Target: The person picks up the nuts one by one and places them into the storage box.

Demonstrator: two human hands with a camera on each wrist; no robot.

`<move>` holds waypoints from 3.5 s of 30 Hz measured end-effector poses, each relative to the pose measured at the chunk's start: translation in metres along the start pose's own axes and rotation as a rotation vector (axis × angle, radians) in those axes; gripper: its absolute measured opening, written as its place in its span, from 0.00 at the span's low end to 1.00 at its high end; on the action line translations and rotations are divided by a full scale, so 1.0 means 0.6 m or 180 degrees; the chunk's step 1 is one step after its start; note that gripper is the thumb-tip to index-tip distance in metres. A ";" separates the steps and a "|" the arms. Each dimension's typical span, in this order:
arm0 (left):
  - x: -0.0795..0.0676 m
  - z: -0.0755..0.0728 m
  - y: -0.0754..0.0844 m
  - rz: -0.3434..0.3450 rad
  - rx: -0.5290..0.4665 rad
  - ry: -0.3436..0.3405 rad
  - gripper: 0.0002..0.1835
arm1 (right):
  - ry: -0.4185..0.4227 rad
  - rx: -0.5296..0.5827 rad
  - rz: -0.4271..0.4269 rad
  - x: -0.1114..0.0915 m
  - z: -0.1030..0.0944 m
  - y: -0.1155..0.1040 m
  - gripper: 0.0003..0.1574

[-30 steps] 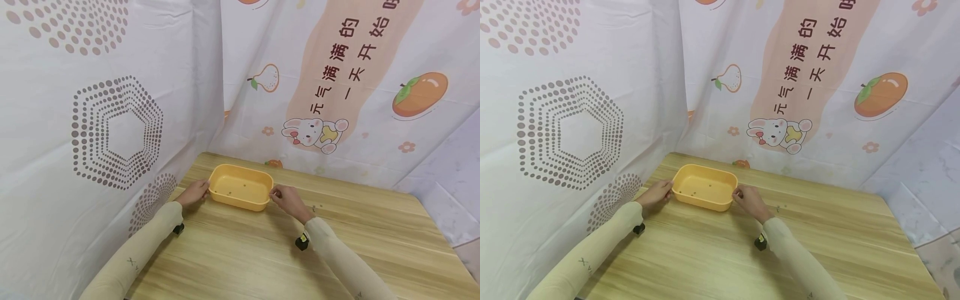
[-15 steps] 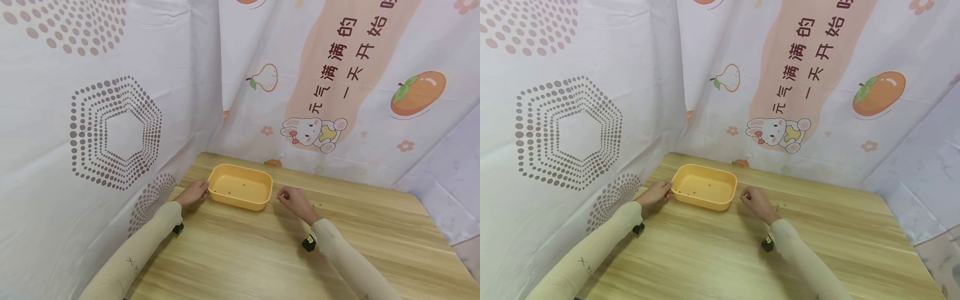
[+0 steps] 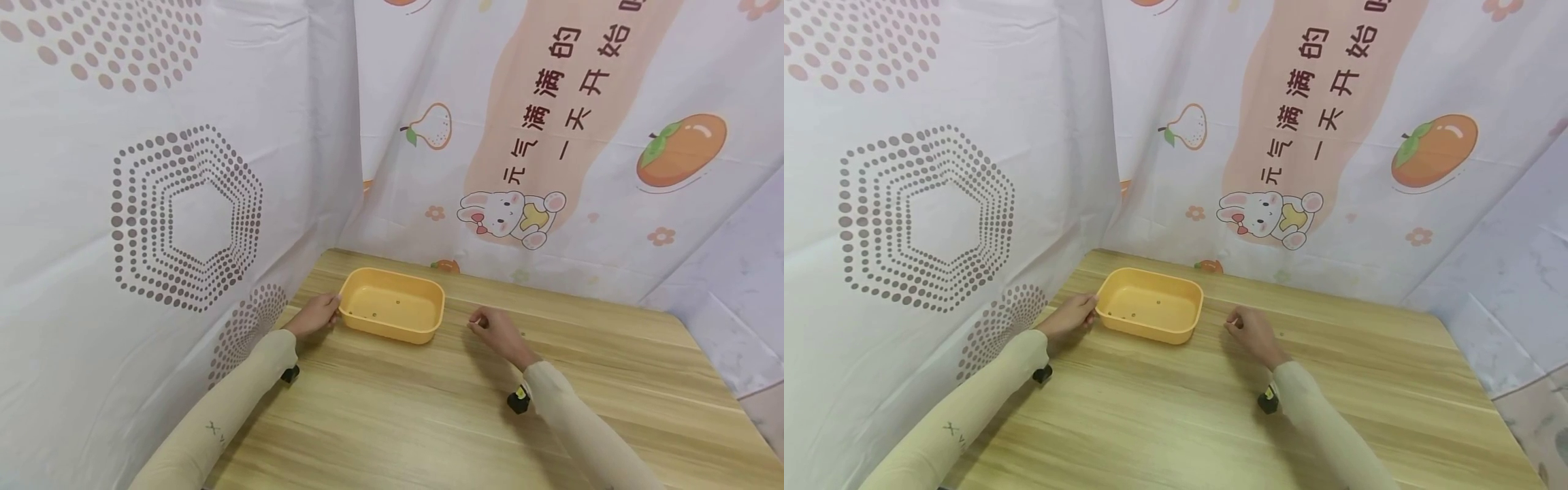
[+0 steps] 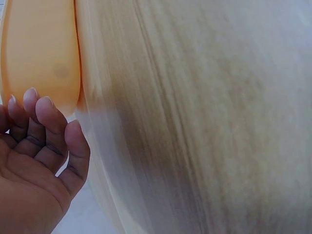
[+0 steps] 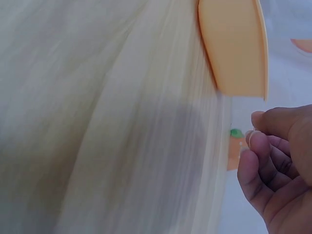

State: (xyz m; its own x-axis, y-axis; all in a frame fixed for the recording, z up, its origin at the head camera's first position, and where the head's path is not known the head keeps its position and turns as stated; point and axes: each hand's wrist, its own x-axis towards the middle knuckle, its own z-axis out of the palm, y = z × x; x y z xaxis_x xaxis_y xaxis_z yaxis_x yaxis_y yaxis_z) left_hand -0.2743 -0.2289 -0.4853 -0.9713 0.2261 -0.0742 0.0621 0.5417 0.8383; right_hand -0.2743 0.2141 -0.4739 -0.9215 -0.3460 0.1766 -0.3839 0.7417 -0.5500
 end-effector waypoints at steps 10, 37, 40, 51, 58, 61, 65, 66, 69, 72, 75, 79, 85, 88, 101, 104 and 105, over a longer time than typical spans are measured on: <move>-0.004 -0.002 0.003 -0.0001 -0.0004 -0.0014 0.18 | 0.0172 -0.0167 -0.0073 -0.022 -0.017 0.041 0.03; 0.001 0.002 -0.003 -0.0004 -0.0065 0.0039 0.19 | 0.0190 -0.0303 0.0158 -0.084 -0.055 0.107 0.07; 0.002 0.002 -0.004 -0.0006 -0.0065 0.0028 0.19 | 0.0173 -0.0289 0.0118 -0.088 -0.056 0.108 0.07; 0.002 0.000 -0.003 -0.0010 -0.0015 0.0006 0.19 | 0.0056 -0.0101 0.0288 -0.095 -0.056 0.122 0.10; 0.001 -0.002 -0.003 0.0039 0.0046 -0.0029 0.19 | 0.0052 -0.0178 0.0321 -0.094 -0.054 0.129 0.09; 0.001 -0.001 -0.003 0.0027 0.0020 -0.0029 0.19 | 0.0053 -0.0192 0.0359 -0.093 -0.054 0.131 0.09; 0.002 0.000 -0.002 -0.0018 -0.0003 -0.0011 0.19 | 0.0028 -0.0194 0.0420 -0.091 -0.055 0.131 0.09; 0.002 0.000 -0.002 -0.0020 0.0001 -0.0004 0.19 | 0.0017 -0.0189 0.0434 -0.090 -0.055 0.131 0.09; 0.002 0.000 -0.002 -0.0017 0.0022 0.0005 0.19 | -0.0008 -0.0179 0.0446 -0.088 -0.055 0.131 0.09; 0.003 0.001 -0.003 -0.0026 0.0020 0.0005 0.19 | -0.0014 -0.0196 0.0416 -0.086 -0.054 0.132 0.10; 0.003 0.000 -0.003 -0.0025 -0.0003 -0.0004 0.19 | -0.0013 -0.0215 0.0370 -0.084 -0.052 0.134 0.10; 0.003 -0.001 -0.004 0.0014 0.0001 -0.0014 0.19 | -0.0025 -0.0205 0.0329 -0.081 -0.050 0.136 0.10; 0.003 0.000 -0.005 -0.0005 -0.0039 -0.0001 0.19 | -0.0038 -0.0273 0.0323 -0.076 -0.047 0.136 0.09; 0.004 0.000 -0.005 -0.0024 -0.0027 -0.0001 0.19 | -0.0065 -0.0254 0.0338 -0.076 -0.046 0.133 0.08; 0.004 -0.001 -0.005 -0.0009 -0.0010 -0.0020 0.19 | -0.0078 -0.0355 0.0271 -0.080 -0.048 0.126 0.08; 0.004 -0.001 -0.004 -0.0009 -0.0020 -0.0012 0.20 | -0.0094 -0.0411 0.0235 -0.081 -0.048 0.128 0.07; 0.004 -0.001 -0.004 -0.0006 -0.0022 -0.0010 0.20 | -0.0095 -0.0423 0.0218 -0.081 -0.048 0.129 0.06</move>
State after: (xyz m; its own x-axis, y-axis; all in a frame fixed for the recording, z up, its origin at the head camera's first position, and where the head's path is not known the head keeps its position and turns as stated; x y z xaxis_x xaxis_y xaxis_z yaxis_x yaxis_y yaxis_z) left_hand -0.2768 -0.2304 -0.4872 -0.9706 0.2277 -0.0775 0.0587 0.5366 0.8418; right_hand -0.2609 0.3049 -0.5015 -0.9443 -0.3075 0.1169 -0.3266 0.8329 -0.4467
